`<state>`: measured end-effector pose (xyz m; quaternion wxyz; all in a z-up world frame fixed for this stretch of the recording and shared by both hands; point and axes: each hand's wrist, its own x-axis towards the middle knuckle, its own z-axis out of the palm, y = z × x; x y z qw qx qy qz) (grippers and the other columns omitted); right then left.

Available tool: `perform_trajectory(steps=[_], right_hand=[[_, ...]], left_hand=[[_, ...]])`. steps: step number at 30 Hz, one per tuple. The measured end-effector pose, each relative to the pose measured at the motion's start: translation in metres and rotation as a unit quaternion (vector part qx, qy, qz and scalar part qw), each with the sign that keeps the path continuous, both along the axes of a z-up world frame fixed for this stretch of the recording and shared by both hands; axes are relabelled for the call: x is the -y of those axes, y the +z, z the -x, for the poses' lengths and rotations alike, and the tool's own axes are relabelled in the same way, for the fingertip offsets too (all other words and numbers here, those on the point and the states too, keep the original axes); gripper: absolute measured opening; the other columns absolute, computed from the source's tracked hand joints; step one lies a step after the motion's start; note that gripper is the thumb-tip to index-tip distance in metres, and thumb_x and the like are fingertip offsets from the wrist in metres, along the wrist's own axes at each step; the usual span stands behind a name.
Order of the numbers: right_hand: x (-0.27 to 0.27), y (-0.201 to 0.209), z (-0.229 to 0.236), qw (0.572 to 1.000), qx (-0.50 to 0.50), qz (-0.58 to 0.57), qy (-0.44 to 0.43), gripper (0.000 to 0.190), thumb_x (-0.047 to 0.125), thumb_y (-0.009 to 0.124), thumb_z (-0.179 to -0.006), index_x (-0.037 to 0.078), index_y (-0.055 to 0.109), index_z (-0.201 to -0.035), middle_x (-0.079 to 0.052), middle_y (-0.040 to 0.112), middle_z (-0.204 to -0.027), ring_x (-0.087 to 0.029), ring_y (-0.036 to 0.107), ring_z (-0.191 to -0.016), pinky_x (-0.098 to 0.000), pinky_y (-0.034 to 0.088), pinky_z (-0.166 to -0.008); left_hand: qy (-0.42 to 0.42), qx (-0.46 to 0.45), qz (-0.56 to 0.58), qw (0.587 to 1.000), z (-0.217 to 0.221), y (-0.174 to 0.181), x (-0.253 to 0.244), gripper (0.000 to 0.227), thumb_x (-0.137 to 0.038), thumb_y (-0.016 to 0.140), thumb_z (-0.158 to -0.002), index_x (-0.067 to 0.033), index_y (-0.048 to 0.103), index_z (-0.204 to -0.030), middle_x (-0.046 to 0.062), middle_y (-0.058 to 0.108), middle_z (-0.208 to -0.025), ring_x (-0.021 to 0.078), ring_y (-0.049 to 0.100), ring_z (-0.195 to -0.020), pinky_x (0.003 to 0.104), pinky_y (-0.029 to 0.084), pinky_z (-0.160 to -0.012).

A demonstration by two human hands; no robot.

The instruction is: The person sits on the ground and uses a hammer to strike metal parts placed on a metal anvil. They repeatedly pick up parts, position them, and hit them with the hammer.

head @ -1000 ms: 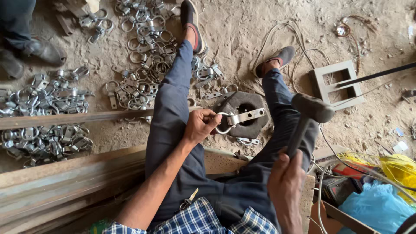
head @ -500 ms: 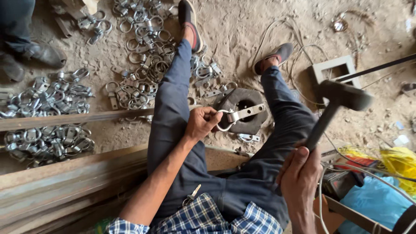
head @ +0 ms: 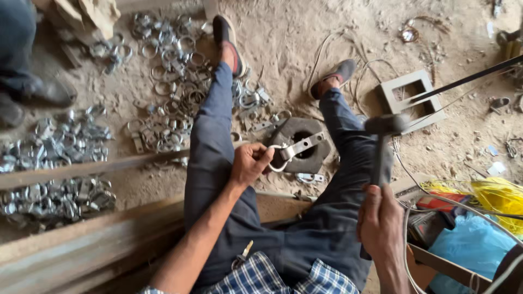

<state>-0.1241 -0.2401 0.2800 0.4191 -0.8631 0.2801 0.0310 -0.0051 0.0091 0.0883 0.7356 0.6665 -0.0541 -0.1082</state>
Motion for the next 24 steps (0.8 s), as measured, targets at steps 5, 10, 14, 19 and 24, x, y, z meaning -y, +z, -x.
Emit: perform_trajectory(steps=[5,10,14,19,24], right_hand=[[-0.016,-0.028,0.009,0.998,0.05,-0.004,-0.028,0.026,0.025,0.04,-0.108,0.004,0.054,-0.11,-0.008,0.047,-0.056,-0.016,0.045,-0.04,-0.0345,0.034,-0.034],[-0.023,-0.105,0.004,0.98,0.076,0.088,0.162,0.026,0.027,0.047,-0.112,0.003,0.057,-0.112,-0.014,0.061,-0.067,-0.009,0.049,-0.059,-0.0344,0.042,-0.047],[-0.014,-0.08,0.004,0.996,-0.011,-0.058,0.065,0.036,0.033,0.047,-0.109,0.003,0.064,-0.104,-0.009,0.057,-0.063,-0.018,0.052,-0.047,-0.0373,0.044,-0.042],[-0.006,-0.062,0.016,0.994,-0.062,-0.09,0.02,0.043,0.039,0.038,-0.107,0.004,0.063,-0.107,-0.007,0.049,-0.052,-0.016,0.047,-0.036,-0.0338,0.039,-0.035],[-0.005,-0.071,0.029,0.984,-0.08,-0.16,-0.005,0.049,0.043,0.033,-0.106,0.003,0.06,-0.105,-0.001,0.044,-0.051,-0.013,0.041,-0.033,-0.0301,0.036,-0.03]], left_hand=[[0.001,0.051,-0.022,0.998,-0.005,0.0,-0.003,0.042,-0.037,0.073,-0.099,0.0012,0.074,-0.081,0.004,0.069,-0.062,0.0067,0.059,-0.051,0.024,0.043,-0.045],[-0.004,0.041,-0.055,0.998,-0.004,0.0,-0.002,0.043,-0.04,0.072,-0.096,-0.0014,0.074,-0.077,0.004,0.07,-0.059,0.0071,0.064,-0.05,0.024,0.047,-0.045],[0.005,-0.01,-0.017,1.0,0.002,-0.005,-0.003,0.042,-0.042,0.072,-0.094,-0.003,0.07,-0.077,0.003,0.07,-0.064,0.0067,0.065,-0.054,0.024,0.05,-0.049],[0.012,0.065,-0.187,0.98,-0.001,-0.005,-0.007,0.041,-0.043,0.071,-0.097,-0.0034,0.065,-0.105,0.004,0.068,-0.076,0.0134,0.067,-0.065,0.026,0.051,-0.056],[-0.007,0.316,-0.339,0.886,0.015,0.007,0.01,0.073,-0.051,0.074,-0.081,-0.0029,0.054,-0.132,0.024,0.054,-0.12,0.0347,0.065,-0.101,0.035,0.063,-0.065]])
